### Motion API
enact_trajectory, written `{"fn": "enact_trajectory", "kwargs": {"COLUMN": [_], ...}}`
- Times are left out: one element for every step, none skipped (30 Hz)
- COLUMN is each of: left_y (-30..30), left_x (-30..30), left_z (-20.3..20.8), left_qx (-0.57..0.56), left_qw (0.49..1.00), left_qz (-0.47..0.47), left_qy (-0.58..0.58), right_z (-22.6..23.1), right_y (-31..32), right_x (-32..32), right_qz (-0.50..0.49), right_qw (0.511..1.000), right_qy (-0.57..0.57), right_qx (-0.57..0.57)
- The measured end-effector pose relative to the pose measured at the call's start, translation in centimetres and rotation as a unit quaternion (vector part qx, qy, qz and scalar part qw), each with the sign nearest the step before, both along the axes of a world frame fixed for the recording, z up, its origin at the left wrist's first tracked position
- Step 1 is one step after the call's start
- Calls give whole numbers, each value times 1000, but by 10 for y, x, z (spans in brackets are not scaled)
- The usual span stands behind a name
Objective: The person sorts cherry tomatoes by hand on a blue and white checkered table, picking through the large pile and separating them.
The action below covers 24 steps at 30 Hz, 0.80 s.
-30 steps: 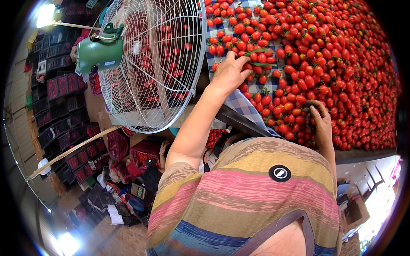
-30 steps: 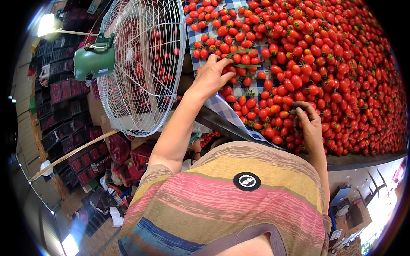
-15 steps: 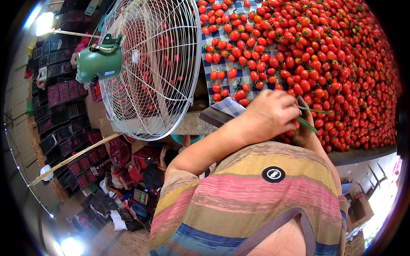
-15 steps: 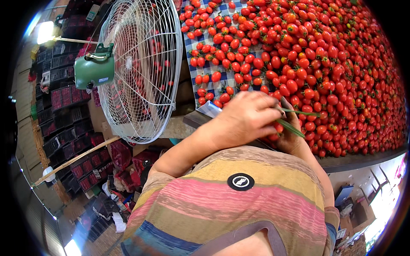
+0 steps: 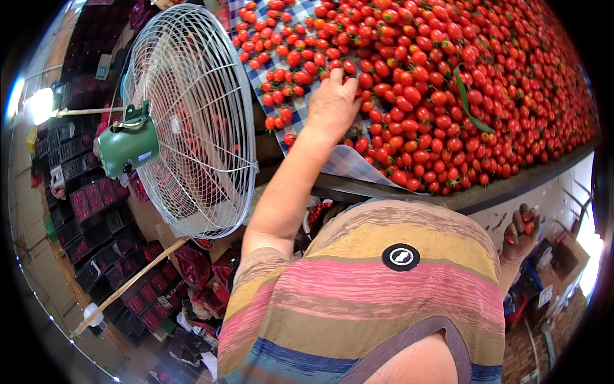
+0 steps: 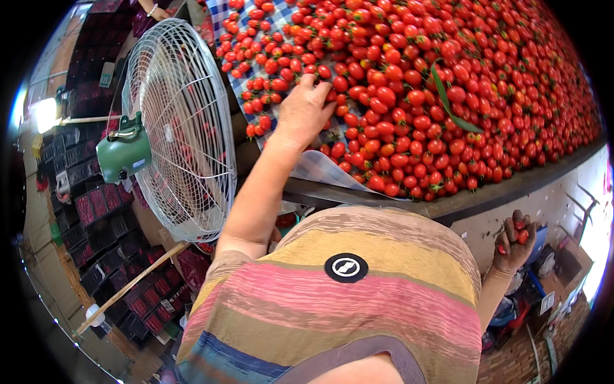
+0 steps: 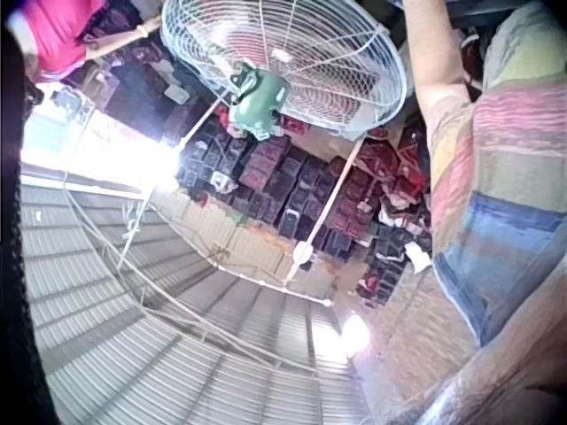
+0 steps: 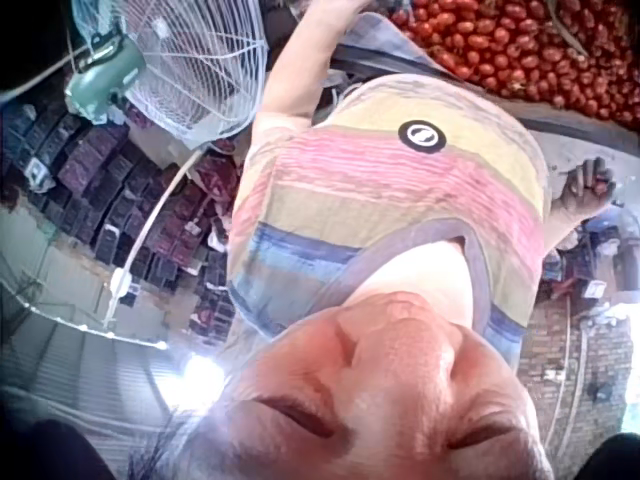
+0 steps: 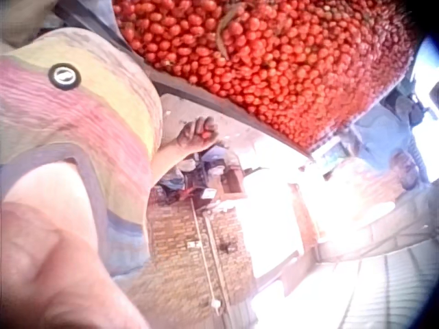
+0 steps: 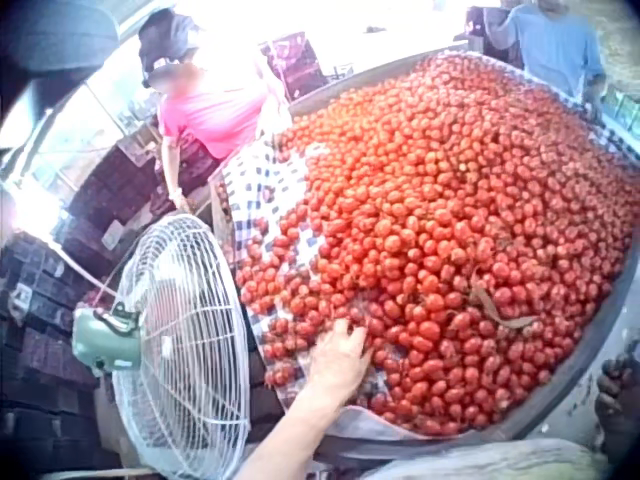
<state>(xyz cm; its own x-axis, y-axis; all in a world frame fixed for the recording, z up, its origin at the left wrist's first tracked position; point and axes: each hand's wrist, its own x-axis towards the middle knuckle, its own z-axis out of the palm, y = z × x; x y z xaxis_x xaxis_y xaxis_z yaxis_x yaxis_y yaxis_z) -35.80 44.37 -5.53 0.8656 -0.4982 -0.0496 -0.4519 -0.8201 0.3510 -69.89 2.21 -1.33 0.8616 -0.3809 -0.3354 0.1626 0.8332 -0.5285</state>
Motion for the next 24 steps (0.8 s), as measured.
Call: {"fn": "enact_trajectory", "kwargs": {"left_y": [1,5,8,10,13,24,37,49,61,67,70,72,71,66,48,26,5,-3,-8,0,13,32,51,65], "left_x": [-3,-11,-26,-43,-59,-77,-92,-100,-111,-109,-107,-110,-116,-121,-117,-115,-113,-116,-112,-104,-93,-86,-81,-81], "left_z": [0,4,10,20,30,38,48,55,62,75,86,82,77,73,66,54,55,49,57,52,46,41,35,21], "left_qx": [5,18,15,5,-5,27,52,101,115,156,195,139,84,30,-11,-77,-58,-106,-83,-53,-21,35,91,97], "left_qw": [1000,999,998,996,994,995,995,988,984,965,939,964,982,991,989,983,978,973,981,993,999,997,987,986], "left_qz": [-9,-38,-52,-75,-95,-89,-82,-51,-9,-23,-35,-63,-87,-109,-141,-149,-173,-195,-163,-97,-30,35,100,97], "left_qy": [8,-31,-38,-45,-54,-25,3,107,136,210,282,217,147,74,51,72,102,58,66,49,32,61,90,99], "right_z": [-23,-23,-23,-71,-125,-131,-129,-121,-88,-69,-55,-37,-15,8,28,41,48,52,53,55,52,41,43,41], "right_y": [-19,1,20,-15,-45,-45,-53,-56,-35,-40,-45,-42,-26,-4,24,55,82,100,112,125,133,134,143,150], "right_x": [-27,-19,-8,-52,-121,-105,-92,-75,-34,-22,-9,12,40,68,93,118,136,149,157,162,165,164,168,172], "right_qz": [43,-70,-177,-159,-8,-8,-39,-72,-102,-114,-126,-98,-71,-45,25,70,115,203,289,353,416,449,491,514], "right_qw": [998,988,939,902,814,756,706,641,644,618,590,568,546,523,563,563,554,547,531,494,454,475,463,471], "right_qy": [-16,139,289,391,462,502,497,498,467,415,356,335,310,282,253,156,61,32,8,15,22,23,70,74], "right_qx": [30,-11,-51,-92,-352,-420,-502,-580,-597,-658,-714,-745,-775,-803,-787,-809,-822,-812,-796,-794,-788,-756,-735,-713]}}
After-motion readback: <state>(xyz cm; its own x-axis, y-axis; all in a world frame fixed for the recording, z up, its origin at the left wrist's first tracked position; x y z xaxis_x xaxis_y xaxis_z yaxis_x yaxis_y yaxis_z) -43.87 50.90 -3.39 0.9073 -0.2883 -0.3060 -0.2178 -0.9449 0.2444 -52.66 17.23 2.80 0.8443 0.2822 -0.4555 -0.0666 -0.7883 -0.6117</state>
